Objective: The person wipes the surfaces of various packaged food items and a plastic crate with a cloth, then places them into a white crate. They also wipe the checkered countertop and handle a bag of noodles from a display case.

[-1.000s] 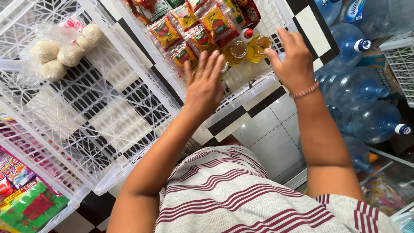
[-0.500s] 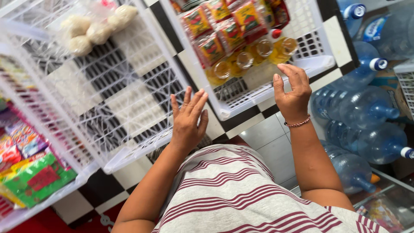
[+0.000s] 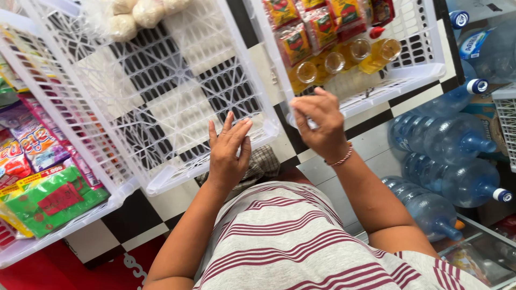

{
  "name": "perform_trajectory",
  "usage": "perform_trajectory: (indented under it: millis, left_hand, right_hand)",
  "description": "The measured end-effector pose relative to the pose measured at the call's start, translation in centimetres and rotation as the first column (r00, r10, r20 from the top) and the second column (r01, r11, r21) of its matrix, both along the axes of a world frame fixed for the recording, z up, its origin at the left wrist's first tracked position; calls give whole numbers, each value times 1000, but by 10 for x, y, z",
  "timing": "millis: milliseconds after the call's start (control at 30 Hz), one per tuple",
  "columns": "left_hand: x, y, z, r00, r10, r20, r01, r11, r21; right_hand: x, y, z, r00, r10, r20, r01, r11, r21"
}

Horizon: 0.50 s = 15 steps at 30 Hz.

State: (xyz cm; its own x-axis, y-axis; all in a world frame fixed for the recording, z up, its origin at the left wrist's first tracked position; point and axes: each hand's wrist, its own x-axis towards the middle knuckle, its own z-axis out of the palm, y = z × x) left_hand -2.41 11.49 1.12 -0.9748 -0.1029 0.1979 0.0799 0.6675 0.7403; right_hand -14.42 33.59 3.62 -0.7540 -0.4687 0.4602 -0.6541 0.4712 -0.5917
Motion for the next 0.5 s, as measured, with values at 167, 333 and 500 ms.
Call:
perform_trajectory:
  millis: [167,333,500]
  left_hand:
    - [14,-31,-1,998,68,-12,-68,997,46]
    - [29,-61,-3,994,108,-28,-104,989,109]
    - [38,-89,-5,992,124,-25,-116,973,201]
  right_hand:
    - [13,-52,7,989,147,-21,-147,989,-6]
    - [1,-103,2,974,225,-8,-225,974,-38]
    - [-40,-161,-29,956,270,114,-244,948,-205]
